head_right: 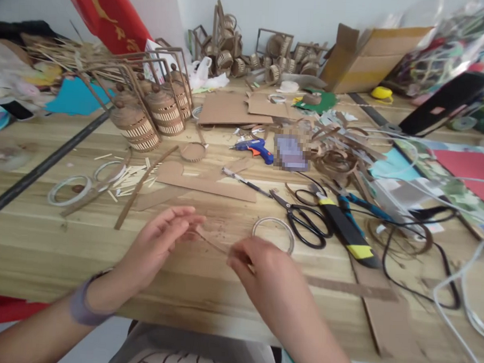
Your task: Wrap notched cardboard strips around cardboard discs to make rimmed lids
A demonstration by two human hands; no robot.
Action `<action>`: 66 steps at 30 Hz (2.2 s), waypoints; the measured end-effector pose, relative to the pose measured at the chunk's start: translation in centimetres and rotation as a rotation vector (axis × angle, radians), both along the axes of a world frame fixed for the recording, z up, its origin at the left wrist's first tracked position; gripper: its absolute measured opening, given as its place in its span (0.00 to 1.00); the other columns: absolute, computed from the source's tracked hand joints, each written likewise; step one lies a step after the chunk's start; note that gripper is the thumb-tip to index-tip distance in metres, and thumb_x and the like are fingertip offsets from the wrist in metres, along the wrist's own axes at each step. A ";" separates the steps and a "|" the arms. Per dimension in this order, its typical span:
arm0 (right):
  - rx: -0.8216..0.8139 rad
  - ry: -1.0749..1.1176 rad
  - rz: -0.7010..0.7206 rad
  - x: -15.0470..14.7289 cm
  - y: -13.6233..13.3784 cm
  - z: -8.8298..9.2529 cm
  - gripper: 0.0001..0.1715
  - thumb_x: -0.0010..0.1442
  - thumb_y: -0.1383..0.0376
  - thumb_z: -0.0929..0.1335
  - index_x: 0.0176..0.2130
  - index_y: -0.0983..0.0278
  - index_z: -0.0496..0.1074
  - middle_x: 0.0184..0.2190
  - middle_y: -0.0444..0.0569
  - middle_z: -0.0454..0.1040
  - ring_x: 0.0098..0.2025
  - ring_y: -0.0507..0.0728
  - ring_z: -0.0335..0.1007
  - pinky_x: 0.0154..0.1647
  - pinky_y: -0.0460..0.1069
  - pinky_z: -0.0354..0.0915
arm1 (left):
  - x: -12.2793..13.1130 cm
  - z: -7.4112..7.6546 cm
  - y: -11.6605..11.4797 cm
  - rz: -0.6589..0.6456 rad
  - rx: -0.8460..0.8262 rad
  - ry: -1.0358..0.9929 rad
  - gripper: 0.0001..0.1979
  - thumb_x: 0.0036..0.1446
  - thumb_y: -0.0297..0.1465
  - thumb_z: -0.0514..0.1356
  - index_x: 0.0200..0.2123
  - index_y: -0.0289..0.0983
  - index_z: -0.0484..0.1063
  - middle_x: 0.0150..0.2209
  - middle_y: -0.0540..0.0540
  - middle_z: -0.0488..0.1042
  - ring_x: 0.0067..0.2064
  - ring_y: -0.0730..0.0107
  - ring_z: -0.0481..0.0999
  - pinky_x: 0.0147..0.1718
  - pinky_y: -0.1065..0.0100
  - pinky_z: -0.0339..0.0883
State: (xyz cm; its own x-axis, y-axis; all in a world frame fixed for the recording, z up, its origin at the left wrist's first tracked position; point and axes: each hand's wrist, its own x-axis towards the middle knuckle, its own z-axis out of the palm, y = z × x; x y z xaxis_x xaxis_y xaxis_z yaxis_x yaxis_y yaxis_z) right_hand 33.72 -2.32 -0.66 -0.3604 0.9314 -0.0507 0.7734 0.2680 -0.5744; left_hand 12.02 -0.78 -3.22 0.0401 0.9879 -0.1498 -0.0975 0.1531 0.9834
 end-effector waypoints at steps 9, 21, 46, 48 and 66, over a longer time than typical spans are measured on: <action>-0.017 -0.070 0.097 3.9 1.9 -3.4 0.12 0.63 0.61 0.64 0.34 0.60 0.77 0.50 0.56 0.77 0.52 0.63 0.75 0.47 0.55 0.72 | -4.8 1.4 6.5 -0.001 0.393 1.025 0.08 0.61 0.31 0.55 0.40 0.39 0.74 0.42 0.45 0.81 0.44 0.59 0.79 0.45 0.60 0.71; 0.317 -0.334 0.286 -0.8 3.2 -3.6 0.06 0.61 0.68 0.67 0.31 0.60 0.73 0.30 0.47 0.77 0.33 0.59 0.77 0.32 0.51 0.68 | -7.7 1.1 12.5 0.140 0.229 1.352 0.10 0.56 0.36 0.63 0.32 0.34 0.76 0.34 0.35 0.80 0.45 0.47 0.78 0.44 0.58 0.67; 0.588 -0.274 0.295 -1.6 3.7 -3.3 0.12 0.60 0.75 0.66 0.29 0.60 0.70 0.25 0.44 0.75 0.29 0.57 0.74 0.33 0.51 0.62 | -6.0 3.2 4.9 -0.268 0.778 0.136 0.05 0.64 0.27 0.60 0.37 0.39 0.76 0.47 0.43 0.79 0.54 0.60 0.76 0.52 0.59 0.68; 0.595 -0.277 0.284 -1.7 3.6 -3.1 0.12 0.60 0.75 0.66 0.29 0.60 0.70 0.25 0.44 0.75 0.30 0.57 0.74 0.34 0.51 0.62 | -5.5 3.1 4.7 -0.319 0.764 0.064 0.05 0.65 0.27 0.59 0.38 0.40 0.76 0.45 0.43 0.79 0.54 0.60 0.75 0.54 0.58 0.68; 0.481 -0.212 0.268 -0.9 3.9 -3.1 0.08 0.64 0.71 0.66 0.33 0.63 0.72 0.28 0.46 0.75 0.33 0.58 0.74 0.37 0.51 0.66 | -4.4 2.9 3.0 -0.298 0.292 0.177 0.23 0.52 0.24 0.60 0.52 0.41 0.76 0.51 0.45 0.78 0.48 0.61 0.77 0.39 0.68 0.71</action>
